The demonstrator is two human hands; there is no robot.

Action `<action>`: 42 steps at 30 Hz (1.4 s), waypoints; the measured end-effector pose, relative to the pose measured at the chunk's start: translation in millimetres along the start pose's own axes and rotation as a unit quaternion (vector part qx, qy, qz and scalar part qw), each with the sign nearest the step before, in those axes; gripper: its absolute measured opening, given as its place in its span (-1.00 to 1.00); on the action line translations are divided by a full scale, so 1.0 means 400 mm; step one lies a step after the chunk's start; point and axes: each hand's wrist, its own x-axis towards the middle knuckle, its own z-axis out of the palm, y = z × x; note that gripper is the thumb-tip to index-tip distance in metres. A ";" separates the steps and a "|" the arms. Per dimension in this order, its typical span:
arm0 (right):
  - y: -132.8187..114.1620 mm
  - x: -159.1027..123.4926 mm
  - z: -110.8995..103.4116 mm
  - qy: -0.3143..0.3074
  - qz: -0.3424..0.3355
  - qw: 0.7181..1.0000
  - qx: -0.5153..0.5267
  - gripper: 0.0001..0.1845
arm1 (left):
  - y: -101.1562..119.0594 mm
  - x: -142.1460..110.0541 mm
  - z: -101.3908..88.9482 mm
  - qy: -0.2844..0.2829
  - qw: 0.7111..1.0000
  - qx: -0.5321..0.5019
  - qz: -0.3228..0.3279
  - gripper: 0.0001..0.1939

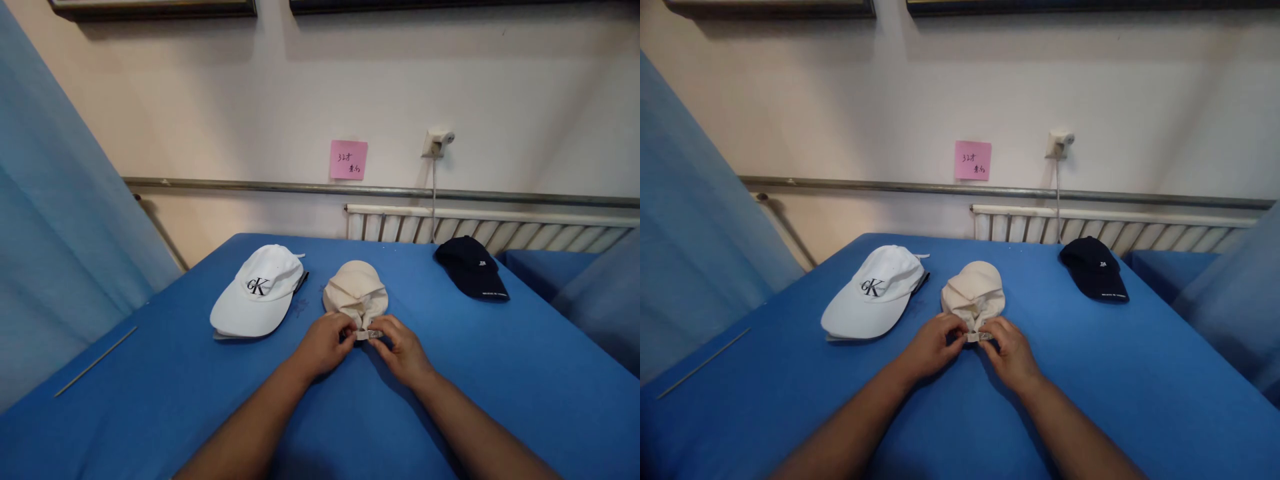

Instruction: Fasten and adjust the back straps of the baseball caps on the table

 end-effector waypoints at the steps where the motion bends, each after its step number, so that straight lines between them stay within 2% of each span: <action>1: 0.000 0.000 0.000 0.000 -0.003 1.000 -0.001 -0.72 | 0.001 0.000 0.002 -0.006 1.000 0.007 0.006 -0.93; 14: 0.001 0.005 0.002 -0.012 -0.005 1.000 0.008 -0.77 | 0.004 0.002 0.037 -0.001 1.000 -0.014 0.000 -0.91; 17: 0.000 0.003 0.002 -0.023 0.004 1.000 -0.001 -0.76 | -0.003 0.002 0.030 0.031 0.999 -0.021 -0.027 -0.89; 20: -0.001 0.001 0.003 -0.039 0.010 0.999 -0.013 -0.76 | -0.011 0.004 0.019 0.064 0.997 0.008 -0.039 -0.74; 23: -0.002 0.001 0.003 -0.056 0.014 0.998 -0.027 -0.77 | -0.017 0.008 0.016 0.044 0.996 0.076 -0.030 -0.65; 28: -0.003 0.001 0.004 -0.060 0.016 0.998 -0.029 -0.79 | -0.022 0.015 0.018 0.016 0.985 0.166 -0.045 -0.85; 32: -0.002 0.000 0.007 -0.056 0.009 0.998 -0.032 -0.77 | -0.014 0.014 0.012 0.032 0.989 0.143 -0.038 -0.83; 35: -0.005 0.001 0.007 -0.063 0.010 0.997 -0.037 -0.77 | -0.008 0.014 0.014 0.006 0.993 0.118 -0.015 -0.69; 38: -0.007 0.002 0.006 -0.082 0.017 0.995 -0.052 -0.80 | -0.014 0.017 0.026 -0.030 0.992 0.118 -0.047 -0.73; 42: -0.008 0.001 0.004 -0.098 0.025 0.993 -0.064 -0.79 | -0.035 0.024 0.044 -0.030 0.986 0.136 -0.093 -0.81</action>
